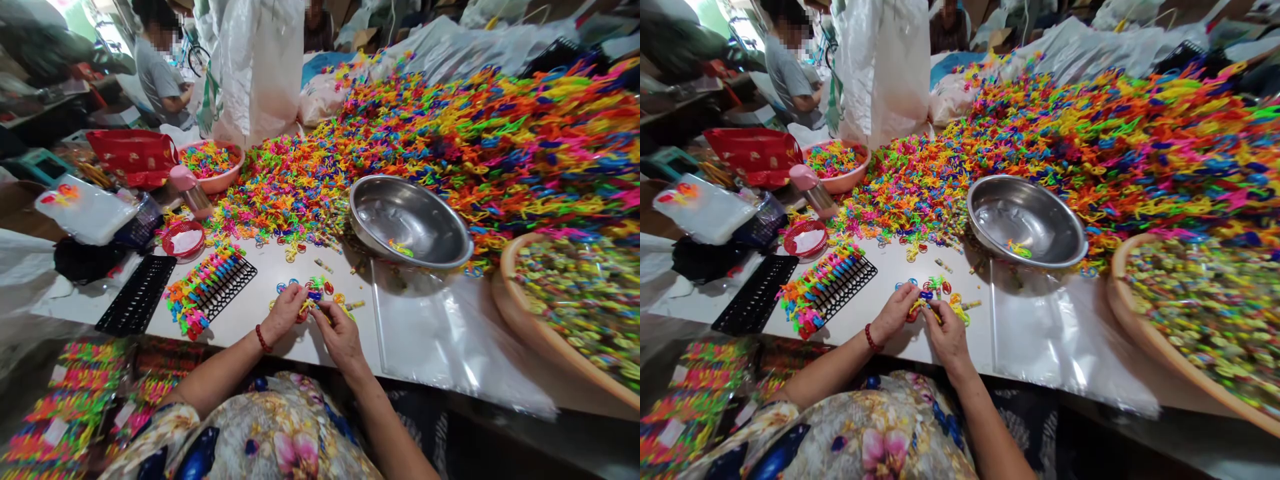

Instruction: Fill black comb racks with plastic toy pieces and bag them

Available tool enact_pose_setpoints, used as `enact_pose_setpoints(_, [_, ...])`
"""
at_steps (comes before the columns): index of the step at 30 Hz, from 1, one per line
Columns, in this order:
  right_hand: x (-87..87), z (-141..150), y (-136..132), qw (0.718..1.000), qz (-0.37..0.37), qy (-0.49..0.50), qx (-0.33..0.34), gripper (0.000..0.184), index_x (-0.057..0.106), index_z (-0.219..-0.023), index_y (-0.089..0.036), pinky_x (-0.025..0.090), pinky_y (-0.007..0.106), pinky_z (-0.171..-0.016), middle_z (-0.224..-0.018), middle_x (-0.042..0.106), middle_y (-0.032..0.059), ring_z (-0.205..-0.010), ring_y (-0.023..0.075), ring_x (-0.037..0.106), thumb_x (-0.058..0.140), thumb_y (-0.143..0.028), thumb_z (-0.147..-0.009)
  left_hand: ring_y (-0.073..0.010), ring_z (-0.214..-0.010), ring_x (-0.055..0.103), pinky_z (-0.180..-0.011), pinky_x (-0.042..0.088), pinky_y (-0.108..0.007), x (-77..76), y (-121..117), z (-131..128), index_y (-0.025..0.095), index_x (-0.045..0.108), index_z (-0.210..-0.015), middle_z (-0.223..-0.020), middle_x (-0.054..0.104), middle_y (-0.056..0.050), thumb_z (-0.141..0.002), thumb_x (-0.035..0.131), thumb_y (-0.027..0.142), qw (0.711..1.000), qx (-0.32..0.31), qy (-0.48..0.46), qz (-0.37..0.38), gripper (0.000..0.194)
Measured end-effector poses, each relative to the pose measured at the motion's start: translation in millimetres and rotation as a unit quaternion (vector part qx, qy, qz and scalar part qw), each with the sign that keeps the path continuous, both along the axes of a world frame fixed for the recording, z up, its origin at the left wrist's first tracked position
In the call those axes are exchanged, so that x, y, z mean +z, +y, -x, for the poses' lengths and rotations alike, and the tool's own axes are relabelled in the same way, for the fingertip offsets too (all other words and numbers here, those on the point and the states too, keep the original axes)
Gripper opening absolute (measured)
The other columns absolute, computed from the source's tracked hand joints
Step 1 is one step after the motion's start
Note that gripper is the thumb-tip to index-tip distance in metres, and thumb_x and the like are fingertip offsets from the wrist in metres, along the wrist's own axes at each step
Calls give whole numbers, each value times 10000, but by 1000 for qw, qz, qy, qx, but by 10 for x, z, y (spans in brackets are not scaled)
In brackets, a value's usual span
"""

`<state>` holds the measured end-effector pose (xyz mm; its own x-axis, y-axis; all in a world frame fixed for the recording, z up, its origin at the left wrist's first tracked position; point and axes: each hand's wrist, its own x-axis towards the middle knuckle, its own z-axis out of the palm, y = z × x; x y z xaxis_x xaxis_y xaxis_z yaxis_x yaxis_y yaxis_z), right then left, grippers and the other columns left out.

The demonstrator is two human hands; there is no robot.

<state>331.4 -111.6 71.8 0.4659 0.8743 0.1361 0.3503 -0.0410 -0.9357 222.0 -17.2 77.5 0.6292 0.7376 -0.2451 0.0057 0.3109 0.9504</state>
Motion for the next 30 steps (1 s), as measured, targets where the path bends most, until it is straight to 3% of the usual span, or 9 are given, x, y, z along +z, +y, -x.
enact_pose_setpoints(10, [9,13,-18,999,-52,-2,9,191,716,-968,-222,543,320,-769,-890,739,47,-809,196,686,631,-365,-873,-92,-487,390,-489,310,-229,-23,21,18,220,431,-782,-575,413,76,-910,465,558,988,-9,132,-82,363])
enact_pose_setpoints(18, [78,78,-20,999,-29,-31,34,208,722,-949,-252,542,351,-763,-867,732,52,-809,216,679,574,-388,-898,-120,-538,390,-546,311,-249,-141,-6,-8,223,434,-727,-599,421,56,-924,467,489,984,30,129,-122,333])
enact_pose_setpoints(21, [51,23,-24,996,-24,-62,51,224,717,-988,-250,540,351,-762,-896,731,59,-823,215,674,547,-380,-920,-135,-574,401,-577,326,-254,-118,35,-7,222,459,-733,-638,437,37,-950,445,422,972,8,144,-183,296])
enact_pose_setpoints(23, [12,-62,-15,992,-24,-105,64,231,718,-1011,-246,533,366,-786,-915,729,66,-838,219,665,544,-375,-929,-146,-614,420,-621,350,-262,-72,151,-17,219,492,-750,-687,463,14,-962,441,354,951,0,166,-262,256])
enact_pose_setpoints(26, [-56,-242,67,976,-31,-212,38,250,726,-1015,-229,490,431,-881,-1006,704,105,-952,261,616,561,-391,-921,-170,-715,478,-729,387,-281,-6,491,-91,218,513,-785,-769,501,-23,-975,415,291,909,67,220,-348,226])
enact_pose_setpoints(30, [-142,-515,397,946,-6,-324,-5,302,716,-1054,-186,426,451,-941,-1051,655,139,-1012,278,544,478,-345,-960,-223,-927,541,-850,398,-327,-24,1031,-323,196,530,-852,-958,534,-91,-918,529,287,879,138,307,-337,113])
